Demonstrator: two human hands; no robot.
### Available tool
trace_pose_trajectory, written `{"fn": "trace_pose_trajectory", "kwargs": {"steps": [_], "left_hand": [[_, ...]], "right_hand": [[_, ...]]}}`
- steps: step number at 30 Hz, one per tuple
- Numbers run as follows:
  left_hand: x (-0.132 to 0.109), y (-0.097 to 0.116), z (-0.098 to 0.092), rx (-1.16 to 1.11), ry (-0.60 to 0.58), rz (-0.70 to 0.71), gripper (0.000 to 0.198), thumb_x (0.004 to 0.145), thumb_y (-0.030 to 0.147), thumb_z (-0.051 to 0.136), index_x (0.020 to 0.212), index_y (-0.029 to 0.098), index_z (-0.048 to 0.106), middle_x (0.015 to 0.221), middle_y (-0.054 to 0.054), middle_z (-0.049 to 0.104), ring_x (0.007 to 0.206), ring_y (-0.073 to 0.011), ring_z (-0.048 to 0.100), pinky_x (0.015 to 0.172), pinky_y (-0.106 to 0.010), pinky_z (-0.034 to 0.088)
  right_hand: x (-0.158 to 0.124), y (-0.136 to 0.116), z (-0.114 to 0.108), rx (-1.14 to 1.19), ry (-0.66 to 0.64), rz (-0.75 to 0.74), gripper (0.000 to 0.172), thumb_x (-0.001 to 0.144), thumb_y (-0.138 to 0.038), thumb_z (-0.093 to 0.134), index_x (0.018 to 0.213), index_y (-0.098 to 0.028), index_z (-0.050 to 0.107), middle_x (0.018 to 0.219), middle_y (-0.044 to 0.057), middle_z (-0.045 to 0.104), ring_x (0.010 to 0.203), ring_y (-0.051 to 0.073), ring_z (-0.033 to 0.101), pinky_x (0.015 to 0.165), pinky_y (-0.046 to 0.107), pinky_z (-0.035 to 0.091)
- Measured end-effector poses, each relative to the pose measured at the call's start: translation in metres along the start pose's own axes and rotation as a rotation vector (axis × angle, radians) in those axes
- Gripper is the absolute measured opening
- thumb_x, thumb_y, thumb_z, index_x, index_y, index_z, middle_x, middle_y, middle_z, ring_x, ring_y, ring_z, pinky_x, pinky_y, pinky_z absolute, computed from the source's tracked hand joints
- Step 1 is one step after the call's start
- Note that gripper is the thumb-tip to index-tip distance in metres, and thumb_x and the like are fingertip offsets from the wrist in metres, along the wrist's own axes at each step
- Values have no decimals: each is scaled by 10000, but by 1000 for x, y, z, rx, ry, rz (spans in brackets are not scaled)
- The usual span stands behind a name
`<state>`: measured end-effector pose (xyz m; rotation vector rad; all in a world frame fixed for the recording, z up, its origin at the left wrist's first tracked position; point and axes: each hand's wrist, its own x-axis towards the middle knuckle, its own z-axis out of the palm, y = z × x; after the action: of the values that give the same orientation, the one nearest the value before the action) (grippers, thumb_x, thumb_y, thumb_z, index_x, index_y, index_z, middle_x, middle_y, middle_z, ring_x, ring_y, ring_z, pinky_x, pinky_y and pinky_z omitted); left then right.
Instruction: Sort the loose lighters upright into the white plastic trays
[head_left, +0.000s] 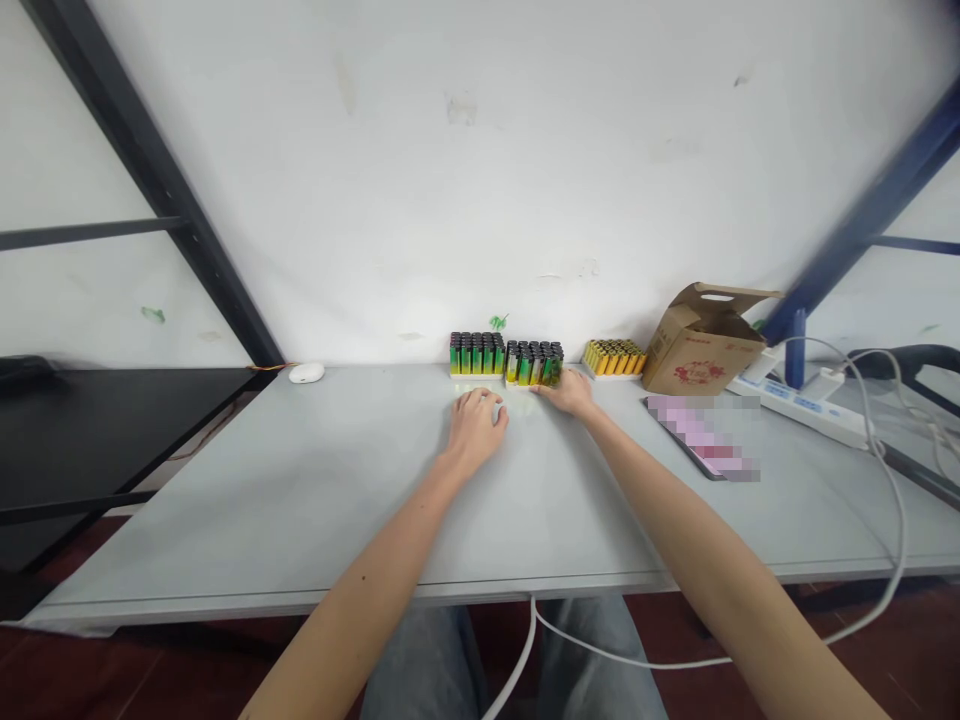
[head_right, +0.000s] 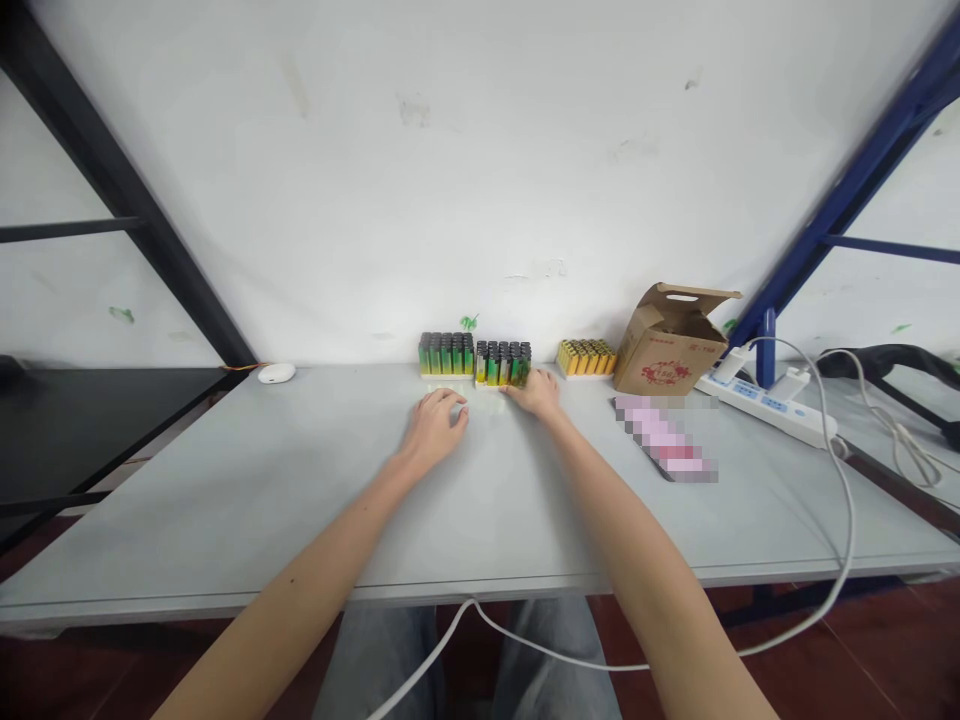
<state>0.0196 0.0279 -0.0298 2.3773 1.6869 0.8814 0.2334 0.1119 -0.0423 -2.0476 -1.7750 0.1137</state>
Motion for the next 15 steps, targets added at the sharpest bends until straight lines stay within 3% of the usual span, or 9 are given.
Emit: {"fn": "trace_pose_trajectory", "kwargs": {"steps": [3,6,11,15], "left_hand": [[0,0,0,-4,-1,-9,206,904,250,491,1016,197,656,1139,-66,630,1120,-226,544,1004,-373,376],[1,0,-1,-28,15,3,191,902,230,486,969,196,662,1098,-59,649,1081,-214,561,986,-364,389],[3,1,-3,-58,100,57,197,904,196,467,892,200,663,993,-44,682,994,-191,588,947,-337,412],[6,-3,-4,-39,85,17,193,891,194,481,894,194,674,1011,-52,689,1019,-204,590,958,-341,412]], "right_hand": [[4,-3,1,-7,3,38,667,762,-592,631,1227,-117,575,1316,201,540,1278,363,433,1015,464,363],[6,-6,3,-30,96,65,659,763,-583,635,1197,-90,592,1330,237,507,1316,392,366,1047,503,319],[5,-9,7,9,144,159,769,742,-636,627,1231,-46,563,1293,279,507,1263,398,427,1024,499,335],[2,-10,9,21,168,185,756,768,-628,597,1233,-34,555,1263,285,524,1230,406,458,1000,503,353]]}}
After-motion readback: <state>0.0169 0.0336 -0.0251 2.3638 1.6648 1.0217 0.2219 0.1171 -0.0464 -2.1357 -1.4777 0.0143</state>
